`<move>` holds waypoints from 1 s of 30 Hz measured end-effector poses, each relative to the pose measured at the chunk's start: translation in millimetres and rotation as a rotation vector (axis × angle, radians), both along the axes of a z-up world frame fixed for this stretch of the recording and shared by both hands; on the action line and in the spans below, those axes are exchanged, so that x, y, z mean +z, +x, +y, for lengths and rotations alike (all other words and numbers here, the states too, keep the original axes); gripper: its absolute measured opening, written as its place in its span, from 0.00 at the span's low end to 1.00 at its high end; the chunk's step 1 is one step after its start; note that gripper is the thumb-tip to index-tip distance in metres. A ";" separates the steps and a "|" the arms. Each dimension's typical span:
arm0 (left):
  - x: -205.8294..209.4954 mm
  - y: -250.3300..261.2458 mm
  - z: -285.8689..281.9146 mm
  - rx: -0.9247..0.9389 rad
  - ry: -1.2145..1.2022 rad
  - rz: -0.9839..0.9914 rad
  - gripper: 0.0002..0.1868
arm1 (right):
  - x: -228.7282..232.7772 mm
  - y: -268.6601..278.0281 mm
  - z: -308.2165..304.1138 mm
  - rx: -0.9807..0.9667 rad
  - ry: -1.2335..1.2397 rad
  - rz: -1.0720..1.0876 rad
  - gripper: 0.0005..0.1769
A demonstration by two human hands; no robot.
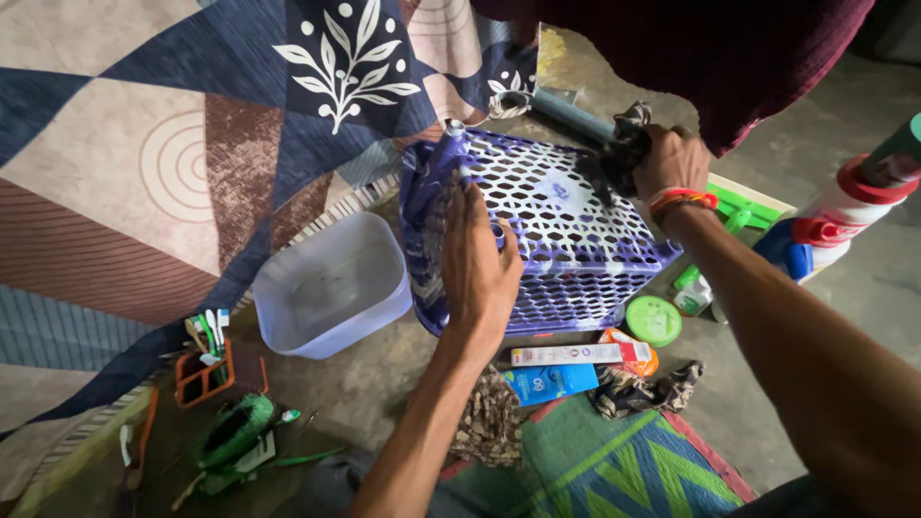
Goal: The person wipes a blue plastic basket with a cloth, then wipes a small orange and brown plastic holder. The person places the holder into a white plastic container and continues wiping a long white box with the cloth.
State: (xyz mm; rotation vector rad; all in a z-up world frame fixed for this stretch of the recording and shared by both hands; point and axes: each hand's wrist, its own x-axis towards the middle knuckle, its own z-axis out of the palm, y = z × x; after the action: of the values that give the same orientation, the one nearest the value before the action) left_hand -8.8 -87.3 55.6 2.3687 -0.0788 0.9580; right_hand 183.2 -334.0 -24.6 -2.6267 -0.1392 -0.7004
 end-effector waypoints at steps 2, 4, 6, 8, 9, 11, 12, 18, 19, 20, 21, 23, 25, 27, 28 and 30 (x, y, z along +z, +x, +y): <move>1.6 0.3 -4.1 0.016 -0.019 0.053 0.31 | -0.9 3.0 -2.0 0.005 0.079 0.209 0.11; 4.8 2.4 -7.9 0.028 -0.027 0.081 0.30 | -10.8 -3.5 -2.3 0.074 0.057 0.095 0.15; 5.8 2.3 -11.2 0.040 -0.028 0.085 0.31 | -18.9 -9.1 0.5 0.130 0.003 0.030 0.19; 5.7 0.8 -11.3 0.055 0.001 0.063 0.31 | -17.7 -14.4 -1.7 0.168 -0.093 0.010 0.22; 5.7 0.9 -12.4 0.061 0.013 0.049 0.31 | -13.6 -18.8 -4.5 0.171 -0.077 0.047 0.23; 5.4 0.3 -13.7 0.062 0.025 0.040 0.32 | -4.9 -37.2 -10.6 0.180 -0.045 0.128 0.24; 6.6 1.5 -14.5 0.058 0.030 0.033 0.33 | 1.9 -47.0 -11.3 0.169 -0.061 0.181 0.23; 9.3 1.5 -17.6 0.068 0.034 0.032 0.33 | 41.9 -132.7 3.9 0.216 0.097 0.187 0.26; 9.6 0.4 -18.4 0.072 0.022 0.061 0.33 | 52.9 -144.8 11.2 0.214 0.145 0.234 0.25; 10.4 -0.2 -18.4 0.076 0.010 0.088 0.33 | 64.8 -155.6 21.4 0.211 0.193 0.278 0.24; 11.3 -0.8 -18.4 0.080 -0.002 0.115 0.33 | 76.7 -165.5 32.9 0.236 0.238 0.266 0.22; 13.2 -1.0 -21.3 0.094 0.030 0.084 0.32 | 98.1 -182.4 56.6 0.288 0.335 0.242 0.20; 15.3 -3.5 -20.8 0.083 0.018 0.092 0.33 | 113.6 -194.0 83.1 0.315 0.405 0.272 0.19; 16.6 -7.1 -18.9 0.042 -0.038 0.139 0.34 | 119.6 -202.2 89.9 0.342 0.412 0.192 0.17; 15.9 -7.8 -18.8 0.049 -0.019 0.128 0.35 | 115.7 -207.1 90.8 0.358 0.379 0.100 0.17; 14.0 -6.2 -18.1 0.066 0.017 0.105 0.36 | 101.7 -205.5 87.6 0.382 0.288 -0.027 0.16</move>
State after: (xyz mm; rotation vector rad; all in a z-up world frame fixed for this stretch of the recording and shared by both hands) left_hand -15.0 -105.4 69.5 2.4465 0.0316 0.8647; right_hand -22.3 -246.5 77.1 -2.2285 -0.4937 -0.5728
